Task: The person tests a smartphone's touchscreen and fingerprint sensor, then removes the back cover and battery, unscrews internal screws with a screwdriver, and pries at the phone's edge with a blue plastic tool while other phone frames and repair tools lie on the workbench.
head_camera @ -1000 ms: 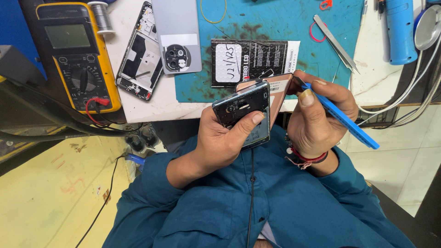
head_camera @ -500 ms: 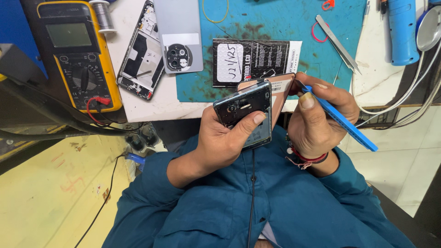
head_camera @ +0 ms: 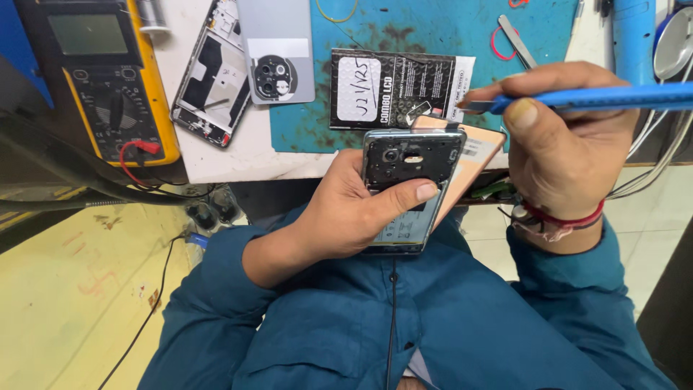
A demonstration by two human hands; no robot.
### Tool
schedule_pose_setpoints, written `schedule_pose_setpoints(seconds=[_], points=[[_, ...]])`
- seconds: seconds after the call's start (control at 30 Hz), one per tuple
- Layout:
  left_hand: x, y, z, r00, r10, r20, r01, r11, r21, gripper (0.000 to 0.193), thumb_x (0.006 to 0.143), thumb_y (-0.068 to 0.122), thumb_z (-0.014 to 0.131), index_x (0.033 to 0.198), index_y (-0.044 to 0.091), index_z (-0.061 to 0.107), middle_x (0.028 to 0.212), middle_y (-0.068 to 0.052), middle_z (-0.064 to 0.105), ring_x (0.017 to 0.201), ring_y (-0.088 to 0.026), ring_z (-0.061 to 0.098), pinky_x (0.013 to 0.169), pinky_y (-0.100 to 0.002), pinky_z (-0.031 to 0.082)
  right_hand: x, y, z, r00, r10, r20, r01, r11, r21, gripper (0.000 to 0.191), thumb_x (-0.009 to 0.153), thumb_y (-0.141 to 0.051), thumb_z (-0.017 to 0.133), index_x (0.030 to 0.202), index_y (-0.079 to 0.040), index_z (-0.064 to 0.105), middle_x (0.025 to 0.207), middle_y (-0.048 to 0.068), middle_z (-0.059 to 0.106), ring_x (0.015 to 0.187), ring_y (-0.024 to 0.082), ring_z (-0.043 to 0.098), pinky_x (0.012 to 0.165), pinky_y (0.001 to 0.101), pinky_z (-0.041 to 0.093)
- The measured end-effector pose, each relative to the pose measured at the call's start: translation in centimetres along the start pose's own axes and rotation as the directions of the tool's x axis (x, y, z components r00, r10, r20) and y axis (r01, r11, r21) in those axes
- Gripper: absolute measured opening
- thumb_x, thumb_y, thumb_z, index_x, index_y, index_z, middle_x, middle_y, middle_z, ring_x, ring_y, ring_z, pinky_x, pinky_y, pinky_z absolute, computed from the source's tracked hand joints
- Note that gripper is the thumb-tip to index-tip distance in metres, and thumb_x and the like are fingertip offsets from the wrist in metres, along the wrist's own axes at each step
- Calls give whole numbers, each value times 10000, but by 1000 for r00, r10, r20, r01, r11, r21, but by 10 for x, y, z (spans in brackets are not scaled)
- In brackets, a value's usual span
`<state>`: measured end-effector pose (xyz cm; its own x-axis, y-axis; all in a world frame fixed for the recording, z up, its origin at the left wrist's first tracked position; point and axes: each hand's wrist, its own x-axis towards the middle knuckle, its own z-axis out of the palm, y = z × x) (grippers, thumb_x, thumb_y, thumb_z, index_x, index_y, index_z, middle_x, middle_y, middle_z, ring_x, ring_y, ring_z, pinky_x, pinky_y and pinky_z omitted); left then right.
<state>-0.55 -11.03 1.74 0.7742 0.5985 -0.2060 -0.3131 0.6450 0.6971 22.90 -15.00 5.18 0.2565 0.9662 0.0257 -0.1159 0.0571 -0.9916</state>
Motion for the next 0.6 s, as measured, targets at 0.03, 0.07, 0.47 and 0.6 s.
schedule_pose_setpoints(seconds=[0.03, 0.07, 0.47, 0.6], points=[[0, 1, 1, 1000, -7, 11, 7, 1000, 12, 247, 1054, 113, 702, 1267, -13, 700, 1153, -49, 747, 1049, -84, 663, 939, -265, 571, 3, -2, 0, 999, 16, 43, -16, 1000, -1, 170, 1084, -61, 732, 1183, 47, 647, 1009, 163, 716, 978, 273, 753, 933, 391, 646], [0, 2, 2, 1000, -16, 21, 15, 1000, 25, 244, 1058, 114, 699, 1267, -12, 700, 1153, -52, 750, 1053, -85, 667, 939, -266, 574, 5, -3, 0, 997, 21, 75, -21, 1000, -1, 164, 1097, -65, 730, 1183, 47, 645, 1026, 161, 717, 991, 268, 755, 940, 392, 651], [2, -1, 4, 998, 9, 67, -8, 1000, -27, 237, 1090, 107, 686, 1288, -21, 664, 1142, -57, 746, 1052, -75, 673, 950, -260, 574, 8, -9, 0, 989, 39, 140, -34, 999, -39, 197, 1118, -113, 745, 1181, 35, 631, 1050, 154, 716, 1013, 250, 765, 944, 399, 666], [0, -3, 5, 997, 8, 74, -6, 1000, -29, 238, 1094, 106, 679, 1298, -15, 659, 1127, -49, 744, 1035, -71, 670, 929, -250, 575, 7, -9, -2, 989, 41, 145, -32, 998, -61, 172, 1122, -93, 734, 1171, 38, 633, 1036, 154, 711, 1010, 250, 766, 918, 394, 669]])
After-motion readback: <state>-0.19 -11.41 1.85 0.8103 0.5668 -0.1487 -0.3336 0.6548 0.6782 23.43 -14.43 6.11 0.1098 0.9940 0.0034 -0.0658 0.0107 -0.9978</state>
